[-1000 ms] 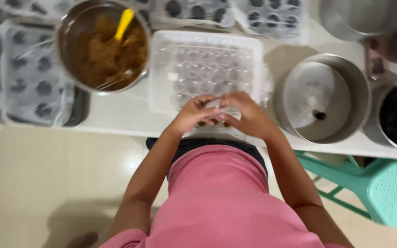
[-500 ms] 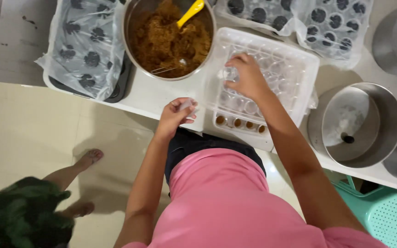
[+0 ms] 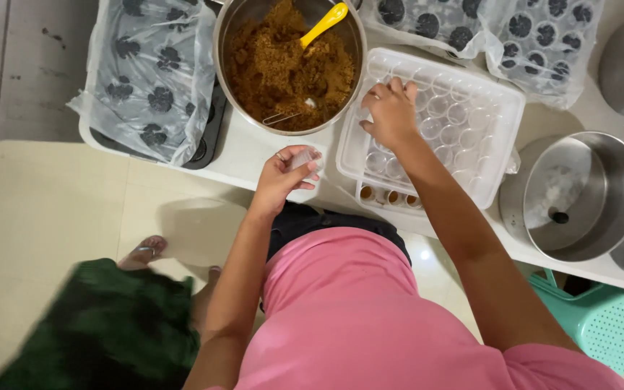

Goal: Placing small plastic cups into a tray and filling them with a food mixture using a spoon.

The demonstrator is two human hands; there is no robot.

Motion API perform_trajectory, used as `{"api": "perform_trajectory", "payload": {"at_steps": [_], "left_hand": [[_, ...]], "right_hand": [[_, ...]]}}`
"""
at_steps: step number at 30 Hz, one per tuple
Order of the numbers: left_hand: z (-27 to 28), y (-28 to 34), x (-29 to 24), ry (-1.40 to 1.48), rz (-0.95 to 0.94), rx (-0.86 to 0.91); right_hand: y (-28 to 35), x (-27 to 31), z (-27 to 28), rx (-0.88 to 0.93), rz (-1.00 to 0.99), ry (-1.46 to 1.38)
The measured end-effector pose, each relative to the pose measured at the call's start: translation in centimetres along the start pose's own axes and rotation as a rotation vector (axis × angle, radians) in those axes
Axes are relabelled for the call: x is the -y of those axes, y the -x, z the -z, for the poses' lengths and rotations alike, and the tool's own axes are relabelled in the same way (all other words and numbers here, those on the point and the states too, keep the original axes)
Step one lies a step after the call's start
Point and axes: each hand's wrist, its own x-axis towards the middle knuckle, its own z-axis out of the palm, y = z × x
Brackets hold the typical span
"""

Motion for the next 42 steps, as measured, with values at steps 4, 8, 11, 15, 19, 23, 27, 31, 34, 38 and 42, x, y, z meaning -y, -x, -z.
{"api": "perform_trajectory", "payload": {"at_steps": [4, 8, 11, 15, 19, 23, 27, 31, 34, 38, 42], "left_hand": [[-0.9, -1.4, 0.3, -0.022, 0.011, 0.037], [-1.9, -2.9, 0.6, -0.093, 0.083, 0.041], [-3.6, -3.2, -0.8, -0.165, 0.150, 0.109], [-5.0, -3.4, -2.0, -0.249, 0.251, 0.232], [-4.7, -4.0, -1.5, -0.216, 0.283, 0.262], [-3.7, -4.5, -1.1, -0.236, 0.268, 0.231], [-1.9, -4.4, -1.8, -0.256, 0.244, 0.122], [-0.3, -3.9, -2.6, -0.230, 0.226, 0.072], [-0.1, -4.1, -2.5, -0.182, 0.198, 0.050], [-0.5, -4.3, -2.0, -0.159, 0.205, 0.075], [-1.2, -4.3, -1.4, -0.140, 0.208, 0.118]], "right_hand": [[1.0, 0.5, 2.5, -0.019, -0.039, -0.078], [3.1, 3.0, 7.6, 0.011, 0.028, -0.436], [4.5, 4.6, 9.3, 0.128, 0.150, -0.737], [5.1, 5.2, 10.4, 0.242, 0.171, -0.956], [5.1, 4.2, 9.7, 0.228, 0.114, -0.951], [5.3, 3.2, 8.0, 0.227, 0.087, -0.977], [4.7, 0.5, 7.4, 0.175, -0.007, -0.872], [4.0, 0.8, 6.5, 0.099, -0.011, -0.557], [3.4, 1.3, 4.4, 0.081, 0.055, -0.290], [3.0, 1.7, 2.2, 0.078, 0.105, -0.123], [2.6, 1.7, 0.7, 0.091, 0.116, -0.047]]}}
